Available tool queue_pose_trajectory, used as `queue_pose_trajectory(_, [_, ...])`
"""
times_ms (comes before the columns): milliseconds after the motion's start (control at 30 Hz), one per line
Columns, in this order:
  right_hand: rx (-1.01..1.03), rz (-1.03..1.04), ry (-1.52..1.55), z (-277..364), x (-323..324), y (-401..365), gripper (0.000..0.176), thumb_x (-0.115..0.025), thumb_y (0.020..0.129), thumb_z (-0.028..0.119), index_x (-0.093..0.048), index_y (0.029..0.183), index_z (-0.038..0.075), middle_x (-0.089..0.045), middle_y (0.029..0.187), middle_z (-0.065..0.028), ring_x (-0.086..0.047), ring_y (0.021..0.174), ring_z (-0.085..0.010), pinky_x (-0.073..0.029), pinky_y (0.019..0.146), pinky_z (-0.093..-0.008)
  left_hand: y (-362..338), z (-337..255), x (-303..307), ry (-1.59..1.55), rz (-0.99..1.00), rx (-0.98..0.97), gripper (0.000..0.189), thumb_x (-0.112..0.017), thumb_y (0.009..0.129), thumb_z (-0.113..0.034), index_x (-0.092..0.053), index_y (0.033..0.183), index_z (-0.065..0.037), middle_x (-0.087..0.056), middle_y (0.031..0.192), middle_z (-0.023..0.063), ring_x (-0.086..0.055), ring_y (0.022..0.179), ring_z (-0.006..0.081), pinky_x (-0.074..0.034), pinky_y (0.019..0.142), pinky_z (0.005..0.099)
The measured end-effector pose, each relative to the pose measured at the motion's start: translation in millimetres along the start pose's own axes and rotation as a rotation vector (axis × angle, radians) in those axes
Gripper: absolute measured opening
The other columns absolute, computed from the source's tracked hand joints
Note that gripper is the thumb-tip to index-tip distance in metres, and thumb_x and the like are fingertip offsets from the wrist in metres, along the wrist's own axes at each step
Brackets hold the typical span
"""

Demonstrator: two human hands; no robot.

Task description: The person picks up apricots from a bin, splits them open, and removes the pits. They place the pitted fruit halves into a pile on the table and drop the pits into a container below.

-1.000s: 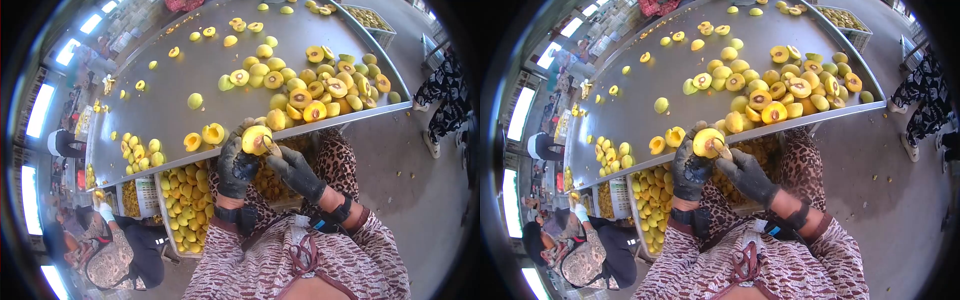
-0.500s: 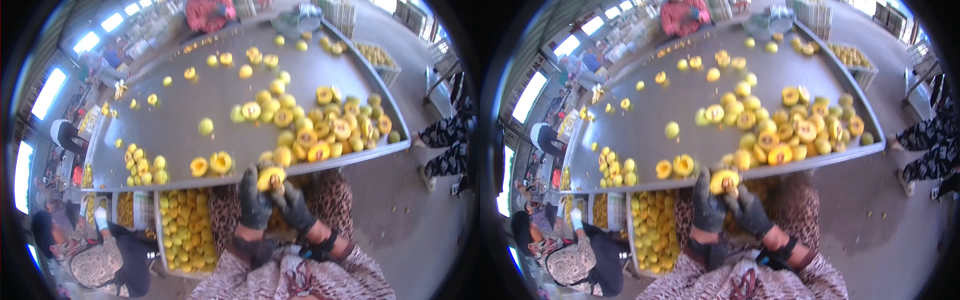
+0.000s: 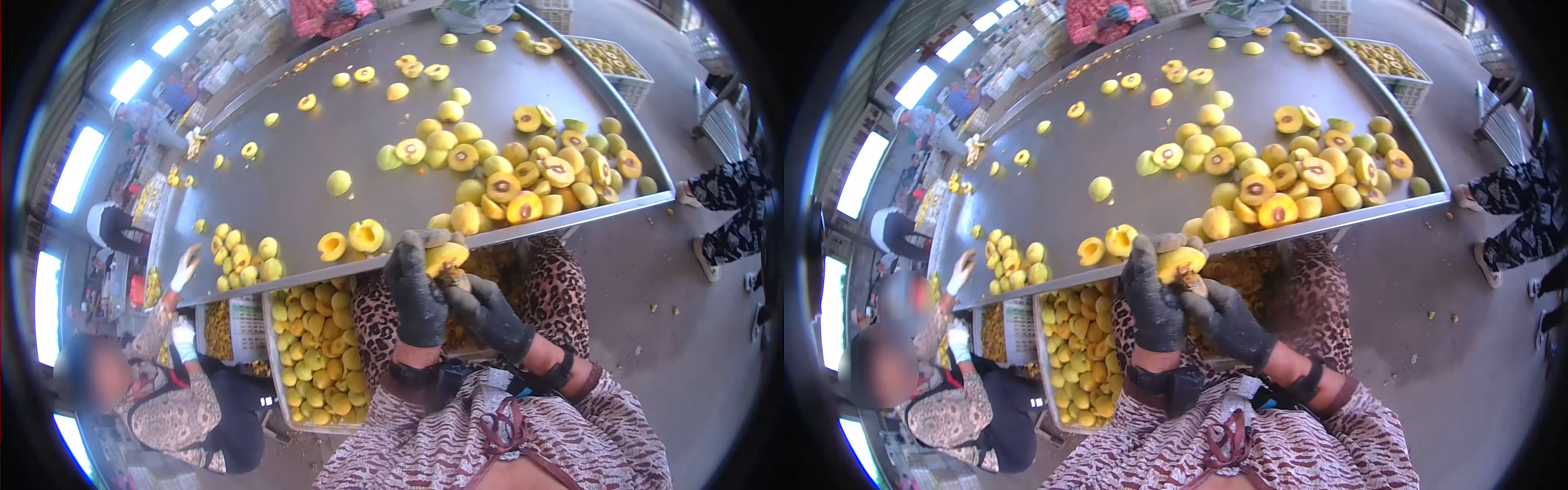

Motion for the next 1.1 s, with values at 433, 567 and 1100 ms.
queue_pose_trajectory(433, [-0.009, 0.085, 0.11, 10.2, -7.5, -5.5, 0.02, -0.054, 0.097, 0.021, -0.059, 0.101, 0.002, -0.058, 0.075, 0.001, -0.055, 0.065, -0.0116, -0.045, 0.061, -0.0289, -7.6, -26.4, -23.9, 0.133, 0.096, -0.152, 0.034, -0.046, 0.102, -0.022, -0.063, 0.087, 0.003, -0.066, 0.086, 0.0111, -0.065, 0.078, 0.0205, -0.054, 0.076, 0.0325])
queue_pose_trajectory(567, [-0.449, 0.293, 0.433, -7.6, -11.1, -29.7, 0.025, -0.058, 0.094, 0.034, -0.054, 0.093, 0.009, -0.044, 0.064, 0.0061, -0.039, 0.05, -0.0043, -0.03, 0.045, -0.0212, -11.0, -23.0, -24.9, 0.159, 0.198, -0.135, 0.037, -0.046, 0.1, -0.026, -0.063, 0.082, 0.001, -0.067, 0.082, 0.0099, -0.064, 0.075, 0.0203, -0.053, 0.073, 0.0327])
queue_pose_trajectory(1100, [-0.457, 0.516, 0.516, -24.8, 21.6, -20.8, 0.045, -0.067, 0.088, 0.019, -0.051, 0.127, 0.003, -0.058, 0.108, -0.0028, -0.059, 0.084, -0.0131, -0.052, 0.069, -0.0214, -26.3, -88.8, -60.5, 0.758, 0.438, -0.835, 0.022, -0.06, 0.091, -0.02, -0.063, 0.078, -0.003, -0.064, 0.072, 0.0051, -0.062, 0.072, 0.0196, -0.051, 0.068, 0.0354])
Point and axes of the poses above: each hand's wrist, its own y-axis towards the middle knuckle, its own x-axis out of the back of the hand, z = x × y, the point moved 8 cm from there along y, towards the middle knuckle
